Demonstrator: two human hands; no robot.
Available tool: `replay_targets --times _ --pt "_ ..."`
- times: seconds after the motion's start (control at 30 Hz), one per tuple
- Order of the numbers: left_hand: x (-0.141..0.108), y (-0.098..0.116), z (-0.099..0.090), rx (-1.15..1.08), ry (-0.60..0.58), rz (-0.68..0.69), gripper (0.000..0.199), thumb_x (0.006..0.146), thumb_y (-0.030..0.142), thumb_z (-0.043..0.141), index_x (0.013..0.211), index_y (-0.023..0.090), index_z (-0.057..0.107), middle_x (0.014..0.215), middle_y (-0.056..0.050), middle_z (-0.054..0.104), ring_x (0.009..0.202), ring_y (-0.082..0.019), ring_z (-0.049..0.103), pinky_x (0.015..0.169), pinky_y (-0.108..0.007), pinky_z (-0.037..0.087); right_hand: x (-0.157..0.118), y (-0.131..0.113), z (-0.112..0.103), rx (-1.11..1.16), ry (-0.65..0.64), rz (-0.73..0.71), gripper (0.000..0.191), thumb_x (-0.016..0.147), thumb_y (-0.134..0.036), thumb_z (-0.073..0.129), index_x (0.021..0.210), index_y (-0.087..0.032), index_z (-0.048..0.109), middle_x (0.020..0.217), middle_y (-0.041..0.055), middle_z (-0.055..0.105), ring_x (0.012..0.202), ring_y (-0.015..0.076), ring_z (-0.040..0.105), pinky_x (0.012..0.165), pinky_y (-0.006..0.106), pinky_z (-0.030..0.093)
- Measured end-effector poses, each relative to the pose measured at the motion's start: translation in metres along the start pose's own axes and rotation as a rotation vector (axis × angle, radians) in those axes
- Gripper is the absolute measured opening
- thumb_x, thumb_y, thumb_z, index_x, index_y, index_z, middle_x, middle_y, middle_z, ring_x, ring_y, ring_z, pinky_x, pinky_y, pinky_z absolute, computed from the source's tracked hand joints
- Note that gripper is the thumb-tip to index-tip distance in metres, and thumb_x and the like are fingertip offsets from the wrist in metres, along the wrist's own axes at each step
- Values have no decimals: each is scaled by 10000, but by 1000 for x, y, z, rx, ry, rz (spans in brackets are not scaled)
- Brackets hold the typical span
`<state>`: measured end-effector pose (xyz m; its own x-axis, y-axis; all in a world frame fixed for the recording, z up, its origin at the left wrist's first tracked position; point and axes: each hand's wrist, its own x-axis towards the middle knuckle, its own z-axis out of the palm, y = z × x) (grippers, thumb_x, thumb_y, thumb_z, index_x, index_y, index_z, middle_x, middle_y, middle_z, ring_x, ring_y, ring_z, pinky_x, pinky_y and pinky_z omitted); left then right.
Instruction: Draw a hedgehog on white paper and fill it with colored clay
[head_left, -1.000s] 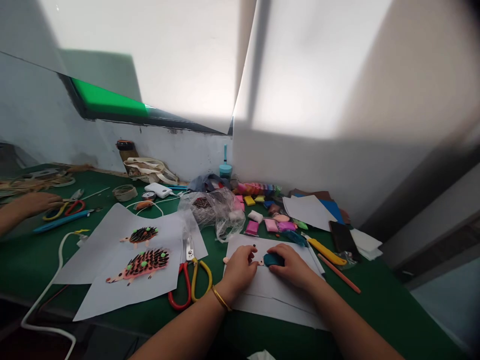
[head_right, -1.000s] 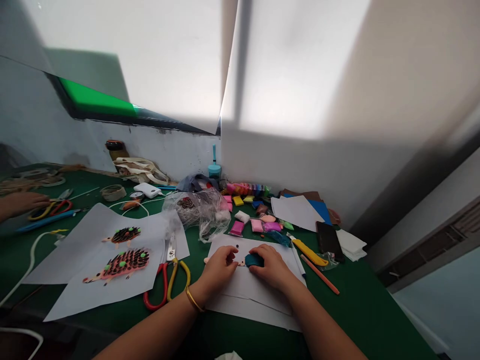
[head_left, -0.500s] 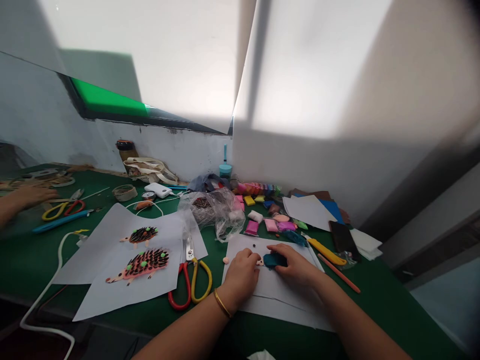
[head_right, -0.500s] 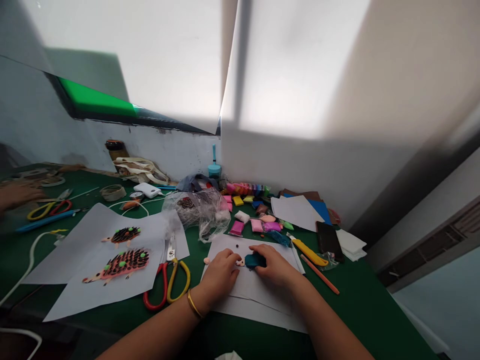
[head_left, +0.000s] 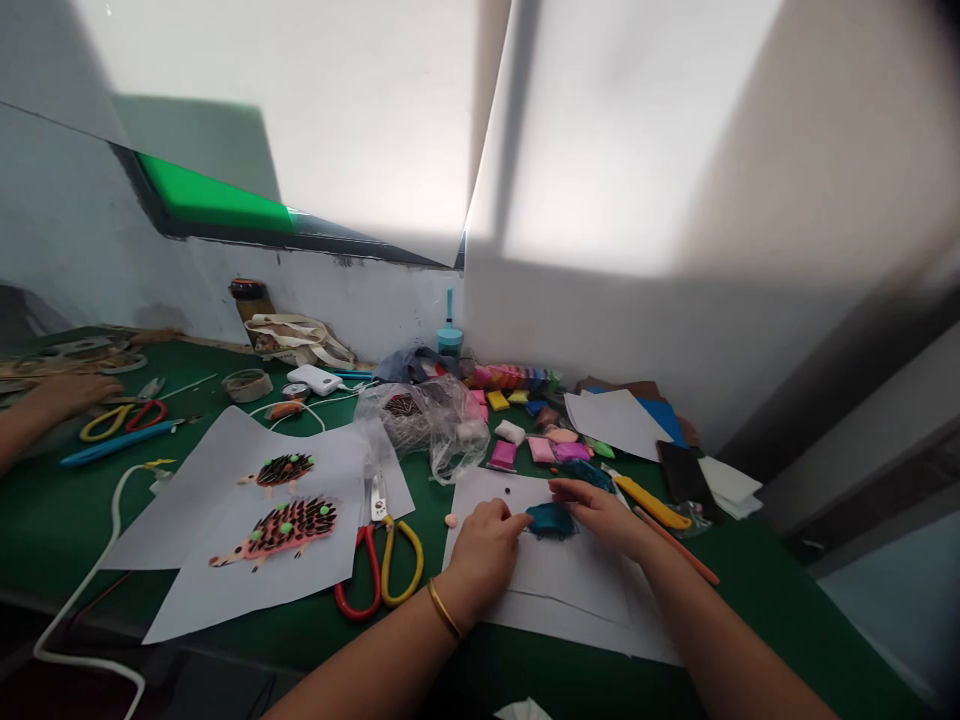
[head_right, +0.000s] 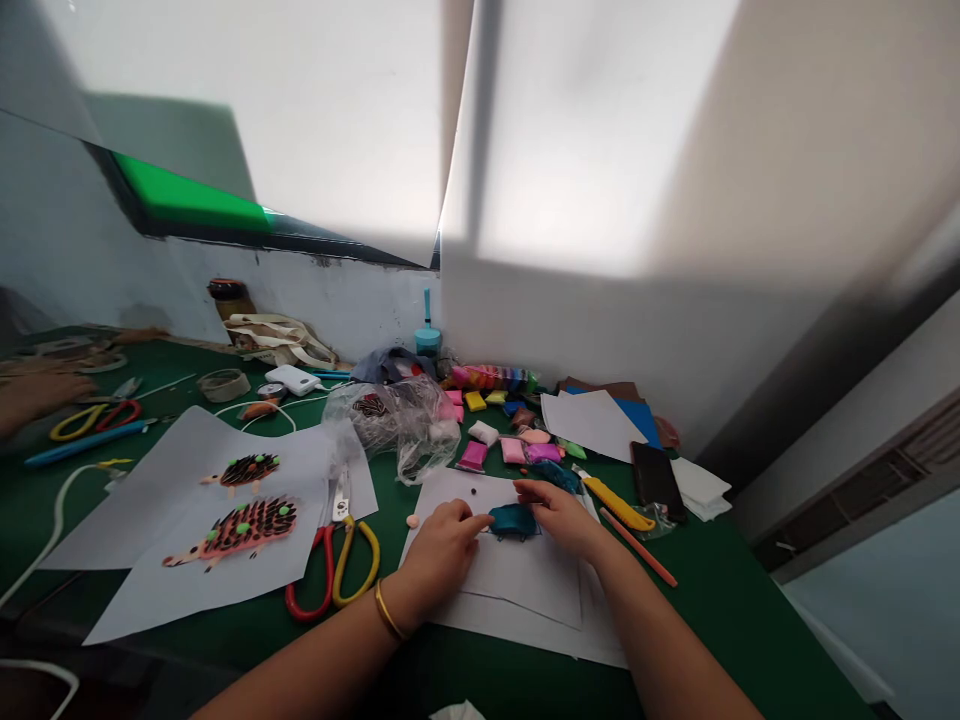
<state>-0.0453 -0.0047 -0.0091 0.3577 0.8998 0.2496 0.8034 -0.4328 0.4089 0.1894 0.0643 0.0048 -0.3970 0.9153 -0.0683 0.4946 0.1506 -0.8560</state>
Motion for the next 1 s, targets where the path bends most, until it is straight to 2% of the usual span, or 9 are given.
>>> replay_targets --times 0.13,0.27,0.37,0.5,0.63,0.77,0.87,1.0 --pt "1 2 5 79 -21 26 428 895 123 461 1233 355 585 1028 -57 534 906 -214 476 793 -334 383 1 6 2 -268 89 -68 342 843 -342 525 1110 -191 678 1127 106 640 1073 254 593 940 413 470" --pt "0 4 6 119 -47 29 374 900 164 486 1204 352 595 1024 -59 531 939 -230 461 805 -349 377 2 10 7 -378 127 -76 239 798 -345 581 929 -187 702 1001 86 640 1001 249 587 905 394 459" --pt "0 4 5 131 -49 37 363 909 177 480 1202 362 590 1025 -58 525 948 -234 456 799 -351 375 2 5 12 -359 141 -38 187 773 -306 579 891 -187 659 920 59 647 879 224 602 788 353 476" --pt "-1 4 5 115 -39 36 334 921 191 472 1186 353 596 1016 -59 521 951 -231 451 809 -352 372 1 -3 16 -340 111 7 227 798 -298 525 978 -220 638 859 21 664 772 204 610 692 327 467" --pt "0 4 6 113 -40 33 293 928 205 473 1145 337 619 1002 -62 523 952 -234 449 807 -354 372 1 -5 18 -416 122 -1 275 801 -280 529 1030 -227 671 977 48 662 861 217 610 766 345 473" --pt "-1 5 4 117 -36 40 293 932 200 472 1148 339 612 1009 -58 526 941 -229 453 806 -353 371 1 -9 21 -499 146 -184 337 810 -222 521 1092 -254 704 1123 75 613 1073 250 553 944 390 423" --pt "-2 6 3 114 -34 38 280 924 193 481 1135 325 611 1013 -57 527 946 -227 452 811 -350 373 2 -15 26 -559 68 -270 383 799 -164 504 1079 -305 724 1131 59 607 1069 243 550 954 392 414" --pt "-2 7 3 137 -43 31 253 918 197 487 1104 313 613 1012 -51 532 955 -225 452 812 -345 375 5 -21 34 -596 47 -254 440 754 -101 492 1050 -315 736 1115 48 611 1055 235 550 945 380 409"
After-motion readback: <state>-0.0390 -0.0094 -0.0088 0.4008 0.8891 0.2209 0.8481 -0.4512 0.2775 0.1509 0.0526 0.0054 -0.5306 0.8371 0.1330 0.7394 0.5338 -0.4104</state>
